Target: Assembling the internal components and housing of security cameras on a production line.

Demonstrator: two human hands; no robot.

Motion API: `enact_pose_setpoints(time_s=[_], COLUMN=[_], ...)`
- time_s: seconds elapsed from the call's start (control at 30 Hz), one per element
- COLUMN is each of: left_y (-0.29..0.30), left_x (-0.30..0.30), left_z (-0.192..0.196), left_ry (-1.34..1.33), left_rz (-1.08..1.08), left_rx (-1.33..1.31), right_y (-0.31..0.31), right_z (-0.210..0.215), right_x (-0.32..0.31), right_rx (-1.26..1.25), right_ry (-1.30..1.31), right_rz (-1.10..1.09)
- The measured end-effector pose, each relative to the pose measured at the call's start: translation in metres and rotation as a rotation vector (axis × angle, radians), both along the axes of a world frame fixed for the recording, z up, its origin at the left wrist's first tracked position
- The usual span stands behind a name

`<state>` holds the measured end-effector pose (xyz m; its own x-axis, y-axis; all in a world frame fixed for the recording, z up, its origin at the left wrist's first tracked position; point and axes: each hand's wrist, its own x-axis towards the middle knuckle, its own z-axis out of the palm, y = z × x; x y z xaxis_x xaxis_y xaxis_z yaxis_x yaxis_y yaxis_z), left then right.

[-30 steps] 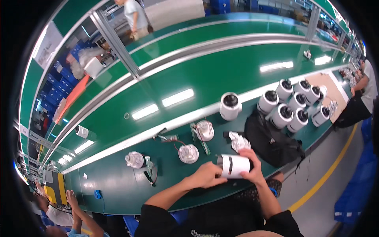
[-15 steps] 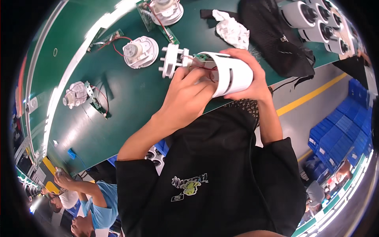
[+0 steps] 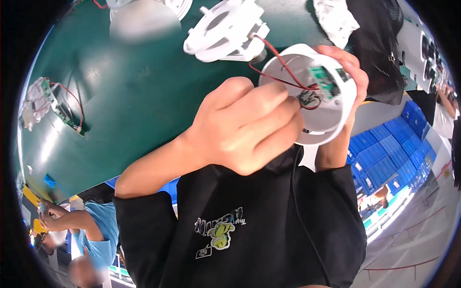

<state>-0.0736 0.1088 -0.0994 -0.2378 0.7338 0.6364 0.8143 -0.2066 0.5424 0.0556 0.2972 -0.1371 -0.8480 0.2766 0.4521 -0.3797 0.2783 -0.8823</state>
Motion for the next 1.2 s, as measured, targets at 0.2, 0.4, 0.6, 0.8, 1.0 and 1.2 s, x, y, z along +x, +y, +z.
enact_pose_setpoints(time_s=[0.2,0.4,0.6,0.8,1.0,1.2], left_y=[0.000,-0.002,-0.002,-0.005,-0.008,-0.019], left_x=[0.001,-0.006,-0.009,-0.013,-0.018,-0.032], left_z=[0.002,-0.001,-0.003,-0.008,0.007,0.027], left_ry=[-0.083,-0.112,-0.148,-0.105,-0.098,-0.360], left_rz=[0.059,-0.050,-0.050,-0.103,-0.119,-0.284], left_rx=[-0.074,-0.114,-0.056,-0.023,-0.166,-0.345], right_y=[0.000,-0.005,-0.001,0.003,0.009,0.000], right_z=[-0.001,-0.002,-0.001,-0.001,-0.002,0.009], right_x=[0.004,0.006,0.003,-0.001,-0.003,0.002], right_rx=[-0.021,-0.097,-0.097,-0.027,-0.025,0.174], right_ry=[-0.028,-0.021,-0.025,0.000,-0.015,-0.164], right_rz=[0.030,-0.021,0.012,0.098,0.167,0.047])
